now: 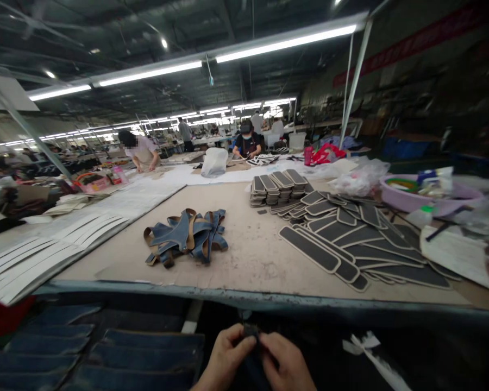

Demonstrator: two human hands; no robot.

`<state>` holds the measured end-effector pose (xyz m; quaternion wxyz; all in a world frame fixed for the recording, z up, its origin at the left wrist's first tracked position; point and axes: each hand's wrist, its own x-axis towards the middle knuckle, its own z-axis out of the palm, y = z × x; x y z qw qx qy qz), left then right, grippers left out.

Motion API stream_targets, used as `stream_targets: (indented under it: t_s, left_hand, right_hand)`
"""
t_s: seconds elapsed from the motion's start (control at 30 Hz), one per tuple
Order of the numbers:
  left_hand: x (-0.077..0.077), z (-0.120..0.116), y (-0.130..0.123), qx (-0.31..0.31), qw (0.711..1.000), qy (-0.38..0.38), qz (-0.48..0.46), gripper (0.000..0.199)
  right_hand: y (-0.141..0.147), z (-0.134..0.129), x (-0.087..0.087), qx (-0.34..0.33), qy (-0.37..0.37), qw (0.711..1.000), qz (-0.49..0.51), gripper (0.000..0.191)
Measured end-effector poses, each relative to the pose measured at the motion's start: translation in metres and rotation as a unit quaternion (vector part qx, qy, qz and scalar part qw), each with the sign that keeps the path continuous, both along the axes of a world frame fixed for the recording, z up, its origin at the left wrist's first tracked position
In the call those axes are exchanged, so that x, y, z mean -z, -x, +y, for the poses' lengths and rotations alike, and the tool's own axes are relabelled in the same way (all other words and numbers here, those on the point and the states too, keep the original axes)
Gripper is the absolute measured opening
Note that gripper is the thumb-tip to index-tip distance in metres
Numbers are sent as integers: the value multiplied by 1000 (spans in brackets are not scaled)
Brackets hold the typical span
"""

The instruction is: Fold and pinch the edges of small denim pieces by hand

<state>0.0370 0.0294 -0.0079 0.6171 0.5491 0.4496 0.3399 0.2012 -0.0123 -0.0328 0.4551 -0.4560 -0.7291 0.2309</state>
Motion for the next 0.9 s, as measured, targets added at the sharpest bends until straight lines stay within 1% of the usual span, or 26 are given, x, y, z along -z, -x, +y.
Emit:
stream_targets:
  t_s: [0.03,0.07,0.13,0.2,0.27,0.4,0.53,0.63,0.7,0.8,0.9]
  left_hand:
    - [1,-1,0,-20,999,22,-19,36]
    - [2,-2,0,-39,998,39,-28,35]
    - [3,-3,0,-59,995,66,-39,33]
    - [3,-5,0,-54,995,75,-44,33]
    - [4,-5,0,-31,996,71,-36,31]
    - [4,-7,-2,2,1000,23,15,25]
    - [-1,-8,0,22,998,-3,62,25]
    - [-6,-8,2,47,997,11,64,28]
    - [-7,-8,3,48,997,24,55,30]
    - [-5,-8,2,28,998,47,37,31]
    - [-1,-8,0,7,996,94,4,32]
  right_hand:
    - [-1,-1,-3,-6,34,999,17,24]
    - [-2,-1,-6,5,58,998,39,20]
    - [-6,-1,-10,50,100,990,88,14]
    - [-9,0,-10,93,124,979,133,15]
    - [-11,1,-9,100,131,974,153,18]
    - [-9,0,-11,49,87,989,106,18]
    - [-8,-1,-20,26,56,996,58,17]
    - [-9,-1,-21,16,55,998,27,18]
    - [-9,-1,-20,14,59,998,14,19]
    - [-8,-1,-16,12,69,998,2,19]
    - [-7,-2,-15,11,71,997,-9,18]
